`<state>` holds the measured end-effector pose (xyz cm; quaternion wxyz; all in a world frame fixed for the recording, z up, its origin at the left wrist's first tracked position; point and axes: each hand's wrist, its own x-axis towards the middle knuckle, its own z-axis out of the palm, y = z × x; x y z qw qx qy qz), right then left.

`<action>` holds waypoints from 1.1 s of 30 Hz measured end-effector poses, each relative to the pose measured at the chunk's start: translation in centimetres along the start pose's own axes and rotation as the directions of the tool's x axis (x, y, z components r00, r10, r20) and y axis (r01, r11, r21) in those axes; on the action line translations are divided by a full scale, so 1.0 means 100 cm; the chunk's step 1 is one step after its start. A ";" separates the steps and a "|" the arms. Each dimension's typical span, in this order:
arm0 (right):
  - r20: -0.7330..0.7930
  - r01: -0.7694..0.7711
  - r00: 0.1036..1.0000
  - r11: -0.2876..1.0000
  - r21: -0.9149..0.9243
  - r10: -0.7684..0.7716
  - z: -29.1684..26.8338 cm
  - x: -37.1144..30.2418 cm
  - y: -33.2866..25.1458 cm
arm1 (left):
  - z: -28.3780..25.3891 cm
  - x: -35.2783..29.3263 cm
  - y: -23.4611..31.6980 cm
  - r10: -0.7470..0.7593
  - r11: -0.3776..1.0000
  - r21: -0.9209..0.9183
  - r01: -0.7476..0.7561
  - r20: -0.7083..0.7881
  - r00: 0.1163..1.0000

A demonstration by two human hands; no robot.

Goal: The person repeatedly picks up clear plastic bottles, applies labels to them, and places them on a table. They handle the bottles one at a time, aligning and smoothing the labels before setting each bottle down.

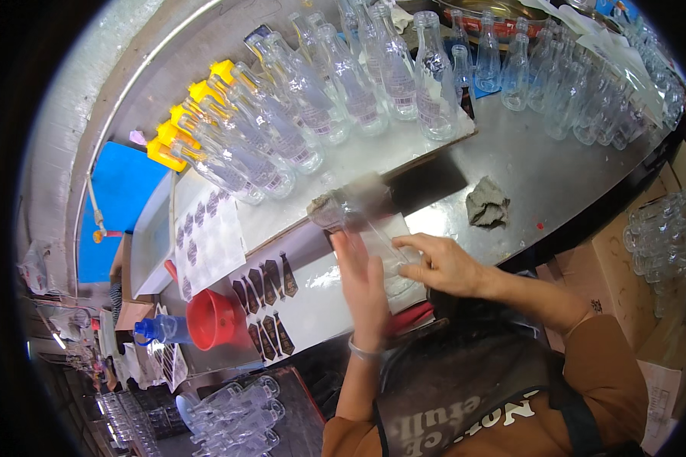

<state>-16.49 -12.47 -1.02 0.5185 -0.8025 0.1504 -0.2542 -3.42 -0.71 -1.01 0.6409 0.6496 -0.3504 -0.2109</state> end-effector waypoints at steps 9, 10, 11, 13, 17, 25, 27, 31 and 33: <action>0.013 -0.075 0.997 0.991 0.113 0.074 -0.019 -0.019 -0.048 | -0.011 -0.008 0.001 -0.019 0.983 0.181 0.009 0.056 0.998; -0.011 -0.126 0.992 0.989 0.074 0.127 -0.022 -0.015 -0.041 | -0.012 -0.006 0.001 0.007 0.969 0.246 -0.018 0.047 0.999; -0.037 -0.178 0.983 0.983 0.036 0.180 -0.023 -0.012 -0.033 | -0.012 -0.005 0.001 0.033 0.949 0.311 -0.044 0.041 0.999; -0.062 -0.126 0.990 0.991 0.037 0.128 -0.009 -0.013 -0.009 | -0.003 -0.007 0.009 0.030 0.978 0.205 -0.037 0.035 0.999; -0.068 0.053 0.996 0.997 -0.049 -0.056 0.007 -0.020 -0.017 | -0.003 -0.004 -0.009 -0.055 0.996 -0.072 0.060 0.077 0.996; -0.032 -0.077 0.997 0.994 -0.081 0.075 0.007 -0.023 -0.011 | 0.006 0.003 -0.017 -0.151 0.870 -0.462 0.174 0.086 0.985; -0.067 -0.082 0.995 0.987 -0.138 0.073 0.005 -0.020 -0.020 | 0.004 0.004 -0.016 -0.229 0.830 -0.495 0.257 0.118 0.966; -0.075 -0.084 0.994 0.986 -0.141 0.074 0.008 -0.019 -0.019 | 0.001 0.002 -0.014 -0.188 0.914 -0.351 0.204 0.079 0.979; -0.087 -0.077 0.994 0.983 -0.166 0.063 0.012 -0.018 -0.024 | 0.002 0.002 -0.010 -0.106 0.972 -0.199 0.120 0.081 0.991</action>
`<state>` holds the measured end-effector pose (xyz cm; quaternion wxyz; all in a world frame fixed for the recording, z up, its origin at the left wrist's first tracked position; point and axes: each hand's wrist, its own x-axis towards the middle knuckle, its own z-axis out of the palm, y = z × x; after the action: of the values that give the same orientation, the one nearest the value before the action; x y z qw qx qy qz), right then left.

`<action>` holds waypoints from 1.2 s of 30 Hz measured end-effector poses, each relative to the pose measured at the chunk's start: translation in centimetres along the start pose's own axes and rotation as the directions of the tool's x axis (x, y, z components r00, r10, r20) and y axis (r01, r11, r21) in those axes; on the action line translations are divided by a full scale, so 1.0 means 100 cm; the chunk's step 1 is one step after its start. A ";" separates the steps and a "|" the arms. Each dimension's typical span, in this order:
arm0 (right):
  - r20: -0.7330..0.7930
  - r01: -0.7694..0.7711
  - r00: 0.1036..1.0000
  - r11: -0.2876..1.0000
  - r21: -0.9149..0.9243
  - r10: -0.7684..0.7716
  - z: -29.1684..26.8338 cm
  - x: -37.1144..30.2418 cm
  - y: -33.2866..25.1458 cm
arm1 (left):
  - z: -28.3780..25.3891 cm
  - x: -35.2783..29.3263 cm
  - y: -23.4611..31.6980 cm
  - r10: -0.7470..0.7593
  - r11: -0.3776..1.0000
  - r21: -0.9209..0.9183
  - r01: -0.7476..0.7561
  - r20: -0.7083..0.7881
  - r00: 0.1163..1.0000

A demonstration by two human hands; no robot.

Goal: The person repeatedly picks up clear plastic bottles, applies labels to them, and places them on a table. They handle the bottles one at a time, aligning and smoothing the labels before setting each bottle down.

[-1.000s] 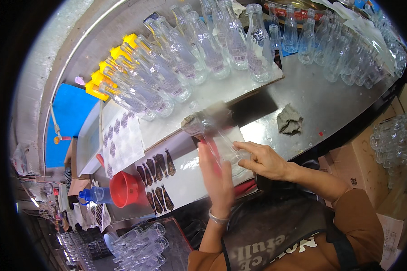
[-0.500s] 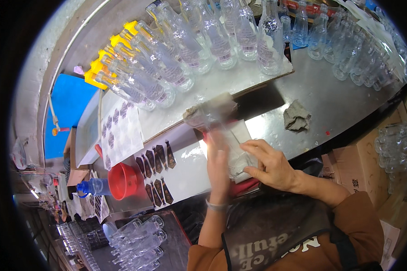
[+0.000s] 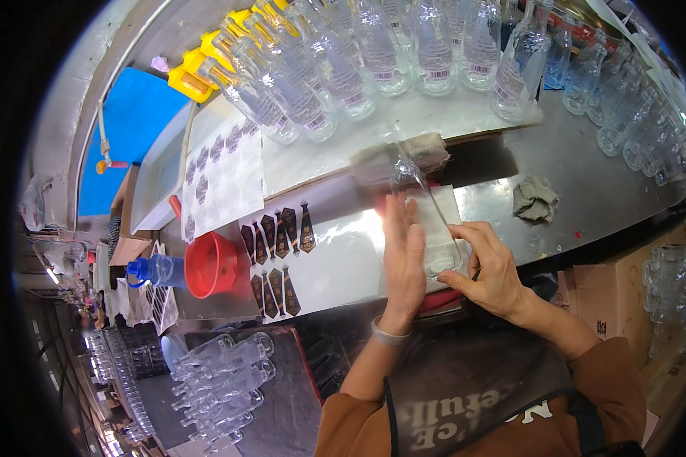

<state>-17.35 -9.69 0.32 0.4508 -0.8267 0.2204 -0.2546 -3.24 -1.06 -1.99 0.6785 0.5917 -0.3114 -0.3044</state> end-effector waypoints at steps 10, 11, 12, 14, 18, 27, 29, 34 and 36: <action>0.076 0.013 0.997 1.000 0.028 -0.015 -0.001 -0.005 0.010 | -0.009 -0.002 -0.014 0.051 0.994 -0.095 -0.048 0.033 0.998; 0.124 0.012 0.992 0.999 0.043 -0.017 -0.003 -0.005 0.014 | -0.008 -0.005 -0.011 0.058 0.997 -0.056 -0.057 0.027 0.998; 0.157 0.002 0.988 0.999 0.046 -0.010 -0.010 -0.005 0.020 | 0.000 -0.006 0.004 0.077 0.997 0.024 -0.078 0.042 0.996; 0.201 0.034 0.979 0.998 0.058 -0.045 -0.012 -0.001 0.027 | 0.002 -0.007 0.015 0.095 0.985 0.142 -0.098 0.027 0.995; 0.258 0.043 0.963 0.992 0.122 -0.074 -0.010 0.009 0.039 | -0.002 -0.007 0.013 0.100 0.968 0.235 -0.089 -0.034 0.994; 0.318 -0.248 0.935 0.928 0.277 0.155 -0.035 0.008 0.036 | -0.149 -0.014 -0.025 0.087 0.282 0.939 0.196 -0.229 0.970; 0.297 -0.210 0.945 0.948 0.239 0.135 -0.035 0.011 0.036 | -0.155 -0.030 -0.027 -0.012 0.159 0.973 0.169 -0.170 0.985; 0.284 -0.242 0.943 0.946 0.217 0.176 -0.037 0.010 0.040 | -0.103 -0.097 0.005 -0.107 0.147 0.986 -0.078 0.094 0.990; 0.279 -0.231 0.945 0.950 0.211 0.167 -0.037 0.011 0.041 | -0.110 -0.097 0.012 -0.081 0.221 0.970 -0.104 0.124 0.989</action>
<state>-19.37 -14.69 -1.23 0.5961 -0.7651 0.2103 -0.1226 -0.63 13.39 -2.53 0.1378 0.8588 -0.4867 -0.0812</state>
